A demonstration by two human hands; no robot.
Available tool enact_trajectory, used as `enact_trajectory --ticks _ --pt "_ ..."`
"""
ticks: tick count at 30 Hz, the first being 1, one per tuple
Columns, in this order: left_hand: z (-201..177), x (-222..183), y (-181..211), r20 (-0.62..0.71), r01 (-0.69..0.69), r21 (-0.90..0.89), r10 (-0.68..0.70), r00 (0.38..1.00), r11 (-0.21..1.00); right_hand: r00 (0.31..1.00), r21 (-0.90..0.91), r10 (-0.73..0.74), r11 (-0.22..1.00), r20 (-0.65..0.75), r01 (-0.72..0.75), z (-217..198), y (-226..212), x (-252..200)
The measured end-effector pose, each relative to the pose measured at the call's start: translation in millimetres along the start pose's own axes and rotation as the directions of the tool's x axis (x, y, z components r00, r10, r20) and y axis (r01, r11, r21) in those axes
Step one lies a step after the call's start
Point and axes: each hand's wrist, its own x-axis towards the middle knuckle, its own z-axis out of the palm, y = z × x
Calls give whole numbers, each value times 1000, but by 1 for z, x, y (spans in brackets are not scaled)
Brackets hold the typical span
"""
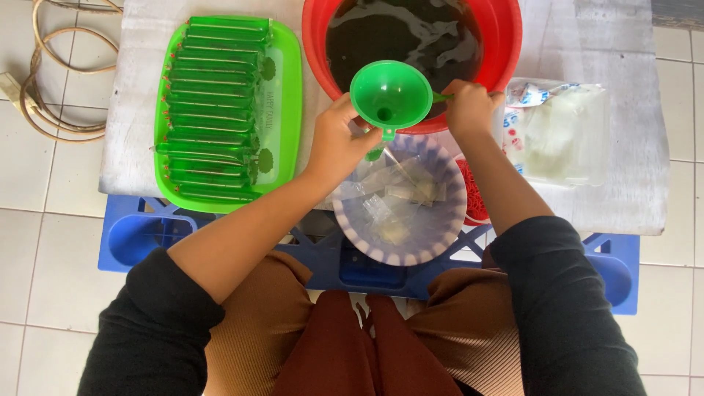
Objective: The person fills small plastic bags with a dark liquid using a ladle and a funnel from a large basin, then ties the bags with elastic bands and places them in a bowl.
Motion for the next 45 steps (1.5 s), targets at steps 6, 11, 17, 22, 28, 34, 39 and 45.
enact_trajectory --ticks 6,11,17,22,28,34,39,45 --pt "0 0 -21 91 -19 58 14 996 998 983 410 165 894 77 -182 -61 -5 4" --pt "4 -3 -26 109 -33 50 27 994 998 989 523 91 852 -117 -17 -102 -2 3" --pt "12 -11 -36 155 -2 66 -8 988 998 969 450 76 892 -234 39 -182 -12 -10" --pt "15 -15 -50 143 -10 98 -4 990 995 947 575 -48 785 -317 232 -252 -34 -45" --pt "19 -16 -47 165 31 86 -45 985 996 904 393 -172 857 -391 333 -275 -45 -81" --pt "20 -13 -43 174 11 38 -18 985 999 637 51 -454 789 -623 613 -278 -50 -85" --pt "21 -12 -50 149 39 27 -43 988 999 748 142 -264 891 -609 431 -247 -32 -62" --pt "15 -13 -42 148 104 0 -103 984 995 851 -289 -336 929 -402 230 -118 32 -23"
